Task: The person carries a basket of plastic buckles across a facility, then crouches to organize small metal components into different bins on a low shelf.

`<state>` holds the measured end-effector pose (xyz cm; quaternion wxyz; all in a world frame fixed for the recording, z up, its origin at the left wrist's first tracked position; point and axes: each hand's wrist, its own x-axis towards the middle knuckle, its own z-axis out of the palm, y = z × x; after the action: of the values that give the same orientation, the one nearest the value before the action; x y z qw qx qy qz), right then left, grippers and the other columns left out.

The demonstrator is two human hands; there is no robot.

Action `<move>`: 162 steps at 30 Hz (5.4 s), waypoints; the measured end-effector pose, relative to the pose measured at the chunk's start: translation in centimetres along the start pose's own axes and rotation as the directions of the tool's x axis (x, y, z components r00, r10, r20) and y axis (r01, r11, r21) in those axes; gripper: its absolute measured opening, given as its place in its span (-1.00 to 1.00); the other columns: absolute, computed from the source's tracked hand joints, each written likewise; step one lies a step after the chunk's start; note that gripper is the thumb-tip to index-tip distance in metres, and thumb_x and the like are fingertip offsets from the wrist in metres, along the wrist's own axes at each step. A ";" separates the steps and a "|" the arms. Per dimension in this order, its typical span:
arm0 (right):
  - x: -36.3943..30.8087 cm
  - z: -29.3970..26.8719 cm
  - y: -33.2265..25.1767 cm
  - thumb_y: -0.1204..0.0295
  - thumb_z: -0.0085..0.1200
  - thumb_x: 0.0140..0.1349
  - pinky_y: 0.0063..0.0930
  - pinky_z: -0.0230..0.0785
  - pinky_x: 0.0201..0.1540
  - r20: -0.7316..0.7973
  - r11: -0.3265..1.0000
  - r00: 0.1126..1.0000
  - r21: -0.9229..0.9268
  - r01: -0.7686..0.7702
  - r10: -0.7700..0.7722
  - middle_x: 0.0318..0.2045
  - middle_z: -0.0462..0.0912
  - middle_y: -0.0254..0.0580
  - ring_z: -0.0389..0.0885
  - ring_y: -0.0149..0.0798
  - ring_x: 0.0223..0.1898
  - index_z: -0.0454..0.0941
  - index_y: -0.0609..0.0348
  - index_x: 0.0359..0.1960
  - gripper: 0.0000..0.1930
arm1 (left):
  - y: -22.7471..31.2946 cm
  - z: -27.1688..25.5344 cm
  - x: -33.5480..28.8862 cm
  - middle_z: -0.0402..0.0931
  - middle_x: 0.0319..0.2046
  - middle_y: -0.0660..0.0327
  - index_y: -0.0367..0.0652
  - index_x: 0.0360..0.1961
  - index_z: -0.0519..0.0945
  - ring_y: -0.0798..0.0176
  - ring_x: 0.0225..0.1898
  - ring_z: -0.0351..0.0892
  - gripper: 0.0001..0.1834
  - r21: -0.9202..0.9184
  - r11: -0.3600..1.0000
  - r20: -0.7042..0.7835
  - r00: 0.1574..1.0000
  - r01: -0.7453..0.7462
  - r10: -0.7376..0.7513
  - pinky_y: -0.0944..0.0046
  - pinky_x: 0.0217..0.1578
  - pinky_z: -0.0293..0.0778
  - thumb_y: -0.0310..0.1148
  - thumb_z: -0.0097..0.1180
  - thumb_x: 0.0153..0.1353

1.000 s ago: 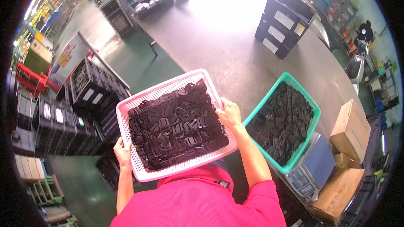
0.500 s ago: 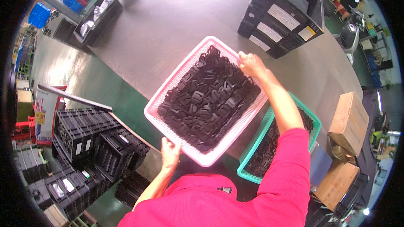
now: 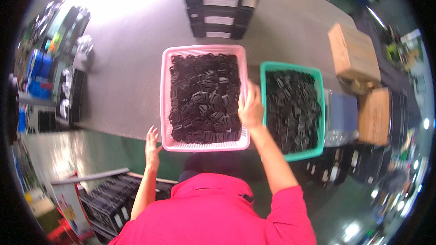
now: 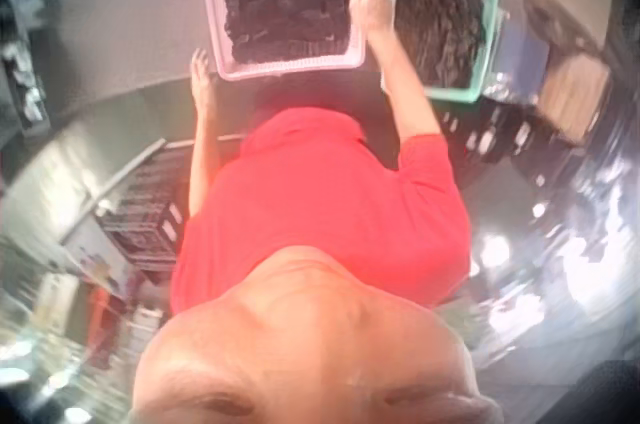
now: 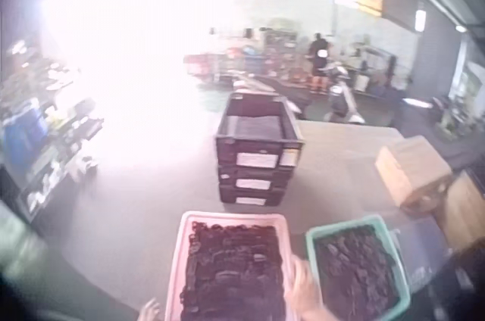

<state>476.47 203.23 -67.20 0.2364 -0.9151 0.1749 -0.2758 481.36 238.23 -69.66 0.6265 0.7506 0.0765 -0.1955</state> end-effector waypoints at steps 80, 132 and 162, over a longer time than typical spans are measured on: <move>-166.5 -83.7 69.5 0.29 -0.01 -0.14 -0.18 0.26 -0.58 0.137 -0.557 -0.541 0.282 -0.782 0.830 -0.70 0.50 -0.10 0.51 -0.14 -0.61 0.47 0.08 -0.75 -0.82 | -84.9 142.2 -140.3 0.59 -0.32 0.03 -0.15 -0.43 0.64 -0.01 -0.23 0.58 -0.79 -0.965 -0.195 0.240 -0.291 -0.178 -0.926 0.09 -0.25 0.51 -0.39 0.01 -0.10; -248.6 -227.0 180.4 0.44 -0.07 0.10 -0.46 0.43 -0.30 -0.704 0.213 -0.241 0.491 -0.845 0.668 -0.43 0.63 -0.18 0.60 -0.33 -0.44 0.50 0.19 -0.15 -0.73 | -116.5 227.0 -236.2 0.52 -0.18 -0.06 -0.23 -0.34 0.61 -0.07 -0.12 0.51 -0.67 -0.442 -0.582 0.454 0.390 -0.682 -0.801 0.02 -0.16 0.45 -0.29 -0.14 0.04; -289.7 -278.3 228.2 0.40 -0.11 0.04 -0.36 0.44 -0.20 -0.469 0.026 -0.375 0.651 -0.758 0.800 -0.35 0.64 -0.12 0.61 -0.20 -0.31 0.50 0.14 -0.12 -0.66 | -135.7 286.8 -307.3 0.56 -0.32 -0.04 -0.20 -0.43 0.62 -0.02 -0.26 0.57 -0.72 -0.654 -0.470 0.352 0.312 -0.593 -0.882 0.02 -0.31 0.49 -0.26 -0.07 0.02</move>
<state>41.73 51.39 -105.40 0.2671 -0.2598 0.8356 -0.4036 95.67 27.44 -113.33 0.6133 -0.2695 0.7263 0.1540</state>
